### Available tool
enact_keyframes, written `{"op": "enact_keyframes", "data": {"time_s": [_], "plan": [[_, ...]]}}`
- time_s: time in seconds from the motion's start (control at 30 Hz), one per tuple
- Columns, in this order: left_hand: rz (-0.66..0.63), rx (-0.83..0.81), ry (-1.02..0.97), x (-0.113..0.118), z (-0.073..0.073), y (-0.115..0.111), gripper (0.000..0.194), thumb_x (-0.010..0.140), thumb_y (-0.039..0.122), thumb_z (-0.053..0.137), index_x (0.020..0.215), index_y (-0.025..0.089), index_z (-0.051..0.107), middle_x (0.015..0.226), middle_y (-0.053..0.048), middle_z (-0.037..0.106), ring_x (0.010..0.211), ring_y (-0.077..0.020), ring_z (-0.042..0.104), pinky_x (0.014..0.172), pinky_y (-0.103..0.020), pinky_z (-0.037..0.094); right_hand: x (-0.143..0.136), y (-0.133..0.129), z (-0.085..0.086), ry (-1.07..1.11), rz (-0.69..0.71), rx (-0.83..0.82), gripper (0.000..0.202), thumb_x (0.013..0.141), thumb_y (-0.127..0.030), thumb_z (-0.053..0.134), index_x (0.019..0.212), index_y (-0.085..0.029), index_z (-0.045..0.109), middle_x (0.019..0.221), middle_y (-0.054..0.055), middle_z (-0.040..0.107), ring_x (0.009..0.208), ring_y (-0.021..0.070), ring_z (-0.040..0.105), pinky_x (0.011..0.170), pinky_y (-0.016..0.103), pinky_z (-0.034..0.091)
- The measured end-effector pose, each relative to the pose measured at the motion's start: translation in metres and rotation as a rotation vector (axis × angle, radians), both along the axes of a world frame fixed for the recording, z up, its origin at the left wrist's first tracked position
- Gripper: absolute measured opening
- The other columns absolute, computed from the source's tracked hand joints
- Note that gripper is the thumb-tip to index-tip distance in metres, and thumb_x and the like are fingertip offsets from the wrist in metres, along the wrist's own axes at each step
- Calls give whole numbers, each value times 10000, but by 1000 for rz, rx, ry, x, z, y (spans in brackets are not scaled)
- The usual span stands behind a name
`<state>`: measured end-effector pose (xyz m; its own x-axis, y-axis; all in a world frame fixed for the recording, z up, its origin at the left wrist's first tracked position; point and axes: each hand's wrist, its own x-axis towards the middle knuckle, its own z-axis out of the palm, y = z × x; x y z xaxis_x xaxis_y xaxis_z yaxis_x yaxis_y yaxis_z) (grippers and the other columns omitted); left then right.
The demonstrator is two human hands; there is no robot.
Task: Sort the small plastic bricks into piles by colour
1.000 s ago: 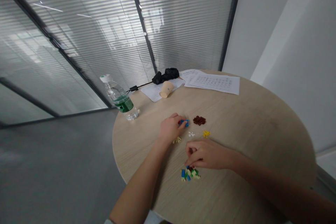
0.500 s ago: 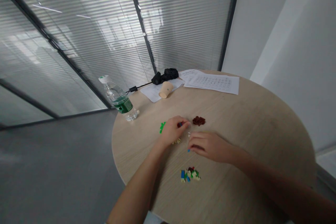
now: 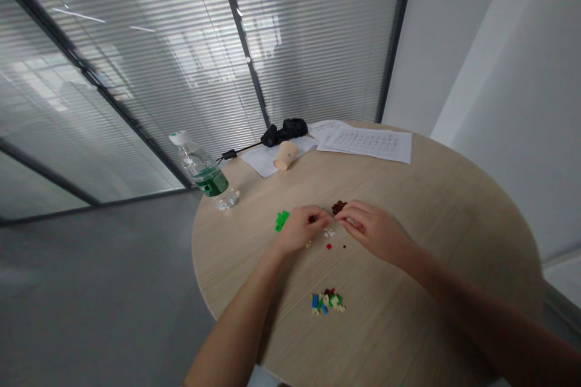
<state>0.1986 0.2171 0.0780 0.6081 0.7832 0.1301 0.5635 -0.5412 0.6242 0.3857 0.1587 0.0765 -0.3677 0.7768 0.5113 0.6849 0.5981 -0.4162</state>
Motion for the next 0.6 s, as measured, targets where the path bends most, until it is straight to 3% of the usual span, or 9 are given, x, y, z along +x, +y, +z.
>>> {"op": "enact_keyframes", "data": {"time_s": [0.1,0.2,0.47,0.6], "plan": [[224,262,190,-7,-4,7,232,844,333,482,877,210,677,796,-11,614,686,-116,526,587,-213,331,1,0,1,11,-32,17,140,864,-173,462,928,-172,587,891,48,618,816,149,573,735,267,444],[339,334,345,-11,-6,11,251,868,351,445,950,268,668,871,-5,621,708,-121,557,561,-220,316,-1,-1,-1,2,-31,23,153,849,-163,471,934,-170,598,901,56,625,846,159,579,758,274,452],[345,301,522,-6,-7,9,283,886,384,405,1026,320,642,935,-1,606,746,-135,583,573,-230,337,-5,-2,-6,-81,5,-35,167,847,-170,476,914,-174,629,877,50,633,807,152,585,722,262,448],[331,298,531,-6,-6,9,290,888,384,402,1062,330,629,973,2,597,745,-131,583,576,-232,343,-8,-7,-7,-159,228,-121,161,841,-176,499,890,-178,653,885,43,641,818,144,583,733,256,436]]}}
